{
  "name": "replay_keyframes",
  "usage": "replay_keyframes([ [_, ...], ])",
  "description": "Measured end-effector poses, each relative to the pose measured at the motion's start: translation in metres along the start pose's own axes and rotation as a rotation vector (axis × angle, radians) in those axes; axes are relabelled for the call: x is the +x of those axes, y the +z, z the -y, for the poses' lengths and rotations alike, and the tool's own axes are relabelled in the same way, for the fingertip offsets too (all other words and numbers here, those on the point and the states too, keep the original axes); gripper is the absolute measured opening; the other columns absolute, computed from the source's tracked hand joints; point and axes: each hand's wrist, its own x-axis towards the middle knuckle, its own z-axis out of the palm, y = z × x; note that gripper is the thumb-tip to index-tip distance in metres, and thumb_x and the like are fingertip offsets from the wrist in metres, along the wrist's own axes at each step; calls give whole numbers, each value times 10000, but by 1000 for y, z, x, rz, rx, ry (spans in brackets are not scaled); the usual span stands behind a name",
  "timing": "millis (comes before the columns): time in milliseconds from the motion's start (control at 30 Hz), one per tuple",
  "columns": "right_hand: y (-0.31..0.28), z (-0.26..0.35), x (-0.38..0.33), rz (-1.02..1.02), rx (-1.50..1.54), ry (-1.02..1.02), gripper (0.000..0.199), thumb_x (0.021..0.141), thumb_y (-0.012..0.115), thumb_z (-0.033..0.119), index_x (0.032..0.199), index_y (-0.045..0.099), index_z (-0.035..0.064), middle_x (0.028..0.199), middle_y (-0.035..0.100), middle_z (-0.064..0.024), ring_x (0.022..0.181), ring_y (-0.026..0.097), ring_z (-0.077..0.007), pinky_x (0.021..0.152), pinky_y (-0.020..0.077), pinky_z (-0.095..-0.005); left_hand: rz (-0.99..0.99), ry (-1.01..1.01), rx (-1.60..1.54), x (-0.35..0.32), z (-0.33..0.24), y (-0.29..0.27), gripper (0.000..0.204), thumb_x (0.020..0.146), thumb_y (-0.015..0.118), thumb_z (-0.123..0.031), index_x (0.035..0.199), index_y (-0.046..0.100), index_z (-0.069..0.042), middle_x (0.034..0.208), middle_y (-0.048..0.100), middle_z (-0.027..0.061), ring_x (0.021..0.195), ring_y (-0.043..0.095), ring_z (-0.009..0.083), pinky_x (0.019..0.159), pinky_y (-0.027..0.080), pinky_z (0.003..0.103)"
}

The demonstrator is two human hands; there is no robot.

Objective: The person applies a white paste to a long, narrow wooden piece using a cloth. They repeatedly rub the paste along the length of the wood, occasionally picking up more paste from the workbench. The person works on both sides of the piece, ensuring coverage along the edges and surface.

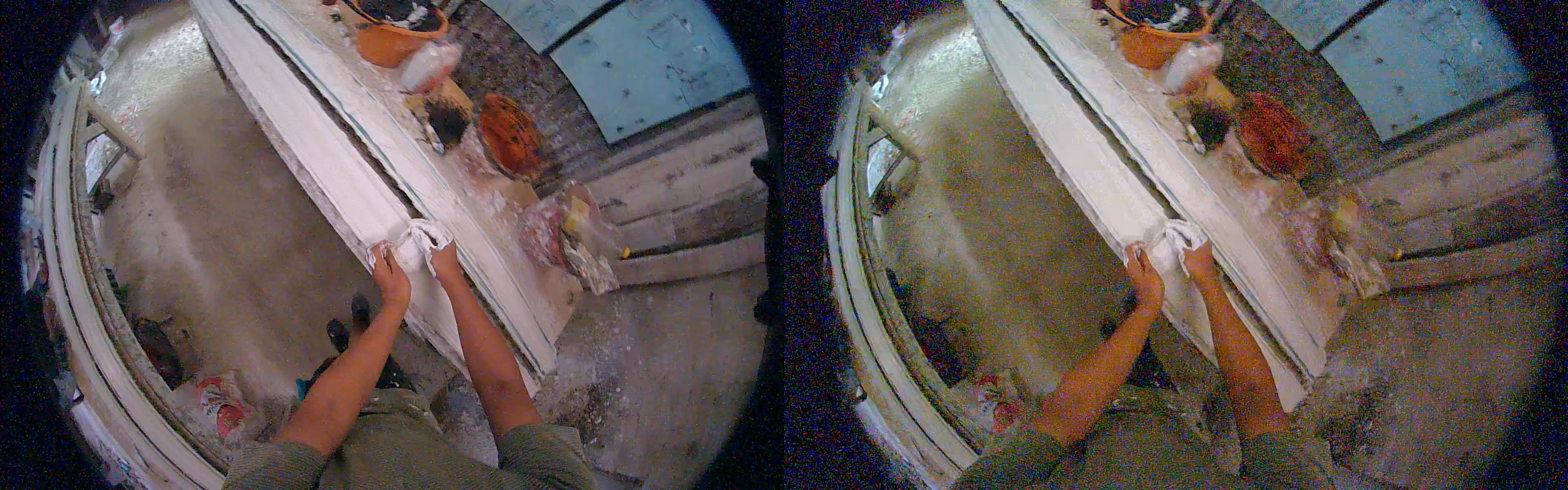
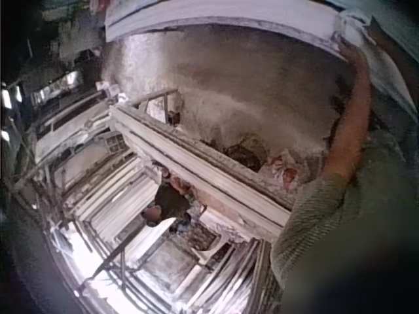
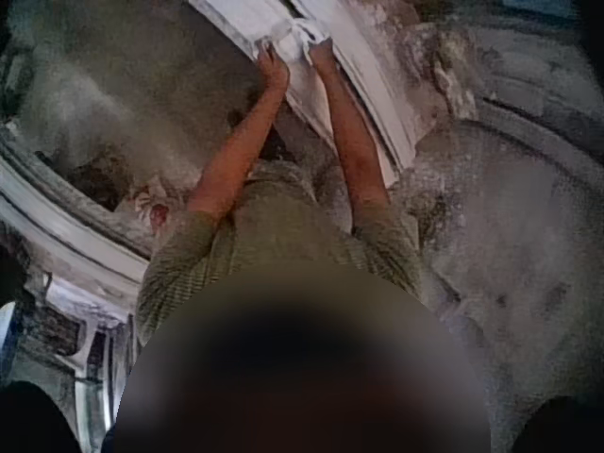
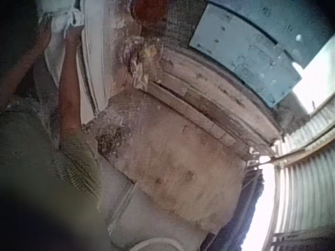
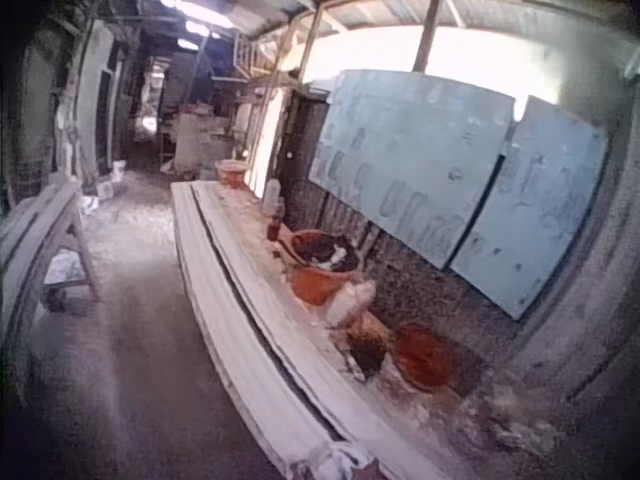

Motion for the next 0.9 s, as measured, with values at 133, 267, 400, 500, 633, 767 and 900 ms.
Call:
replay_keyframes([
  [133, -48, -13, -64, 14, -28, 19, 223, 864, 638, 117, 1066, 687, 36, 1102, 665, -98, 1031, 602, -219, 932, 447, -329, -1, 26, 25, -85, 24, 14, 197, 968, 437, -78, 1113, 505, 36, 1054, 549, 244, 981, 534, 390, 858, 422, 425],
  [267, -89, -33, -139, -30, 94, 141, 250, 864, 631, 105, 1099, 671, 30, 1108, 665, -93, 1048, 601, -208, 939, 447, -321, 29, -33, -34, -169, 45, 27, 206, 973, 429, -88, 1125, 494, 34, 1047, 548, 241, 976, 533, 374, 864, 420, 420],
  [400, -132, -60, -209, -45, 2, 104, 253, 867, 633, 101, 1111, 666, 42, 1119, 661, -99, 1047, 603, -203, 930, 452, -317, 57, -69, -42, -250, 50, 37, 208, 976, 422, -92, 1126, 489, 37, 1028, 547, 220, 979, 522, 340, 876, 410, 407],
  [500, -161, -81, -255, -67, -93, -3, 247, 870, 636, 111, 1107, 666, 47, 1125, 657, -104, 1049, 603, -211, 928, 454, -319, 56, -49, -76, -307, 52, 45, 209, 976, 425, -91, 1122, 490, 43, 1045, 550, 200, 984, 524, 319, 879, 410, 392],
  [633, -208, -116, -313, -102, -89, -56, 244, 869, 647, 137, 1095, 671, 49, 1128, 655, -104, 1051, 606, -225, 928, 457, -325, 7, -69, -50, -380, 74, 73, 210, 974, 418, -81, 1128, 482, 46, 1081, 553, 202, 982, 540, 313, 868, 422, 377],
  [767, -245, -122, -364, -124, -68, -83, 240, 852, 668, 152, 1072, 682, 56, 1141, 657, -97, 1058, 612, -232, 923, 464, -331, 68, -78, -61, -446, 76, 75, 223, 970, 419, -82, 1144, 472, 47, 1084, 552, 213, 988, 545, 313, 874, 426, 366],
  [900, -279, -139, -420, -169, -150, -31, 255, 853, 648, 145, 1094, 672, 64, 1148, 655, -111, 1066, 610, -260, 945, 448, -351, 143, -55, -23, -496, 84, 82, 244, 970, 431, -98, 1166, 462, 44, 1078, 559, 216, 998, 552, 317, 878, 431, 364],
])
